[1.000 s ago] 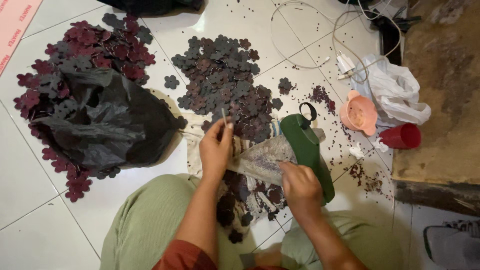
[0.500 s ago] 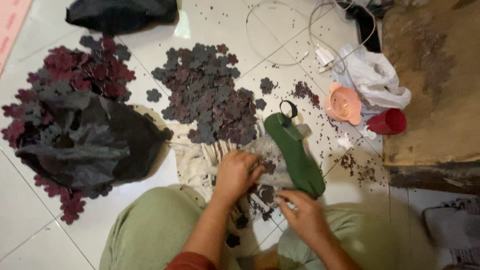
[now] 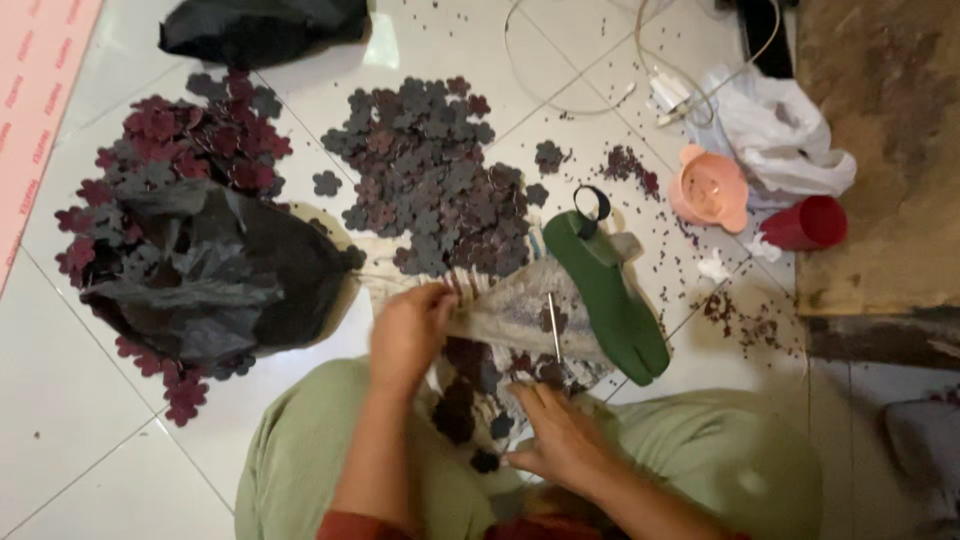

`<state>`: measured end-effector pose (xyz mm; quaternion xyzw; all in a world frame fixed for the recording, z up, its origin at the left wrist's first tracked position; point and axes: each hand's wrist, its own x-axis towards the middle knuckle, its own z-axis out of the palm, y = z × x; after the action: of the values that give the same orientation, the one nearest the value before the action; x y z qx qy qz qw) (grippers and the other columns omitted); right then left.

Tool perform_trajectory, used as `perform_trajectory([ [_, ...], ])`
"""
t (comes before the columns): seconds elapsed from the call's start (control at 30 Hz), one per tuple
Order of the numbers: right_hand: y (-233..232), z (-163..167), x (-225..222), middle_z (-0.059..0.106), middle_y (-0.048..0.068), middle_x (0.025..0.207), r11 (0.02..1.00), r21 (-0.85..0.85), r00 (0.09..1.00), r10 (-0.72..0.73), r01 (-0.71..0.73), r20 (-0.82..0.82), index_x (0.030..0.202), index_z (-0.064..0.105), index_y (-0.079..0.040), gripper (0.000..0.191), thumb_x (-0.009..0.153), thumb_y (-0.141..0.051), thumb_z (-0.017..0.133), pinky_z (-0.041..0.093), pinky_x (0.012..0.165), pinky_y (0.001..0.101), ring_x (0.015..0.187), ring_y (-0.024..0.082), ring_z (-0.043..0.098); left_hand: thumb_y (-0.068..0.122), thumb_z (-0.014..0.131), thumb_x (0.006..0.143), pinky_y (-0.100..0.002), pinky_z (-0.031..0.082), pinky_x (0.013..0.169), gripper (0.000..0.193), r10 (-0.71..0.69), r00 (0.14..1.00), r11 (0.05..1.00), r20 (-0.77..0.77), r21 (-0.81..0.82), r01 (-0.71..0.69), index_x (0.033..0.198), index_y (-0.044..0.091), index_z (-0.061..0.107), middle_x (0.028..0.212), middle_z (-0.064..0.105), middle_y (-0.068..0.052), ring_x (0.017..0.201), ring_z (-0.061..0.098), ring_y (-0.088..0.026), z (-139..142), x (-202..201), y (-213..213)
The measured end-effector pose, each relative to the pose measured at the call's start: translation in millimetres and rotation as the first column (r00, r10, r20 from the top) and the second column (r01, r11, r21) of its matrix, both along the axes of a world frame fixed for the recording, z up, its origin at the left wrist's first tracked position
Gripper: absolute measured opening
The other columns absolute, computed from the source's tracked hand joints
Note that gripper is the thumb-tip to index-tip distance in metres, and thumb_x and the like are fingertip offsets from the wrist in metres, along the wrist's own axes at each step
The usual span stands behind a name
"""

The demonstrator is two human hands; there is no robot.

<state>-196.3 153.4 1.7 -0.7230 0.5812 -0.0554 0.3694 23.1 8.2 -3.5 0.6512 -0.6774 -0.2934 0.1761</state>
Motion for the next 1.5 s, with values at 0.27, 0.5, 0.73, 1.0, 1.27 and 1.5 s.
perform_trajectory([
  [0.27,9.2,-40.9,-1.8,0.060,0.010,0.105,0.966,-0.236,0.928,0.007,-0.102,-0.373,0.106,0.056,-0.010,0.032,0.080,-0.004,0.072,0.058,0.070,0.0446,0.094,0.034,0.065,0.017,0.072,0.083,-0.041,0.060,0.072,0.009,-0.448,0.786,0.890,0.426,0.299,0.345,0.091,0.015,0.072,0.095,0.075,-0.013,0.088,0.074,-0.029,-25.8,-5.6,72.6],
  [0.5,2.6,-29.7,2.8,0.061,0.015,0.093,0.981,-0.185,0.998,0.063,-0.061,0.003,0.099,0.061,-0.004,0.027,0.075,-0.014,0.070,0.053,0.070,0.0490,0.088,0.038,0.064,0.033,0.072,0.090,-0.039,0.060,0.070,0.042,-0.395,0.764,0.888,0.510,0.426,0.174,0.121,0.016,0.049,0.114,0.053,-0.008,0.087,0.069,-0.029,-40.1,-44.6,98.1],
  [0.73,-2.1,-37.1,23.2,0.061,0.012,0.098,0.909,-0.377,0.981,0.193,-0.177,0.005,0.099,0.064,-0.007,0.026,0.074,0.000,0.072,0.055,0.078,0.0456,0.094,0.034,0.065,0.019,0.069,0.096,-0.038,0.061,0.070,0.025,-0.359,0.805,0.919,0.472,0.329,0.217,0.119,0.014,0.059,0.109,0.065,-0.013,0.088,0.073,-0.031,-60.1,-42.1,93.7],
  [1.0,-17.2,-36.4,-3.8,0.074,0.007,0.087,0.945,0.197,0.929,-0.303,0.262,0.215,0.094,0.070,-0.008,0.018,0.079,-0.010,0.081,0.057,0.068,0.0338,0.078,0.021,0.073,0.023,0.094,0.060,-0.045,0.054,0.087,0.053,-0.430,0.902,0.766,-0.041,0.513,0.388,0.103,0.008,0.066,0.103,0.074,-0.017,0.100,0.069,-0.035,-4.9,-1.8,53.1],
  [1.27,-45.6,-2.6,-5.8,0.073,0.006,0.090,0.823,-0.090,0.819,-0.535,0.560,0.206,0.110,0.072,-0.009,0.034,0.079,-0.015,0.084,0.056,0.062,0.0321,0.067,0.018,0.067,0.025,0.088,0.069,-0.043,0.055,0.079,0.046,-0.138,0.971,0.958,-0.197,0.221,0.181,0.109,0.012,0.070,0.102,0.076,-0.011,0.096,0.071,-0.033,38.6,-5.3,23.2],
  [1.5,-79.8,2.3,3.6,0.069,0.012,0.108,0.813,-0.545,0.978,-0.160,0.207,0.132,0.107,0.072,-0.006,0.030,0.080,-0.015,0.079,0.054,0.087,0.0438,0.102,0.035,0.065,0.029,0.079,0.084,-0.039,0.053,0.095,0.028,0.018,0.994,0.997,-0.110,0.083,-0.009,0.109,0.016,0.075,0.112,0.077,-0.006,0.113,0.070,-0.028,10.2,12.6,-28.6],
])
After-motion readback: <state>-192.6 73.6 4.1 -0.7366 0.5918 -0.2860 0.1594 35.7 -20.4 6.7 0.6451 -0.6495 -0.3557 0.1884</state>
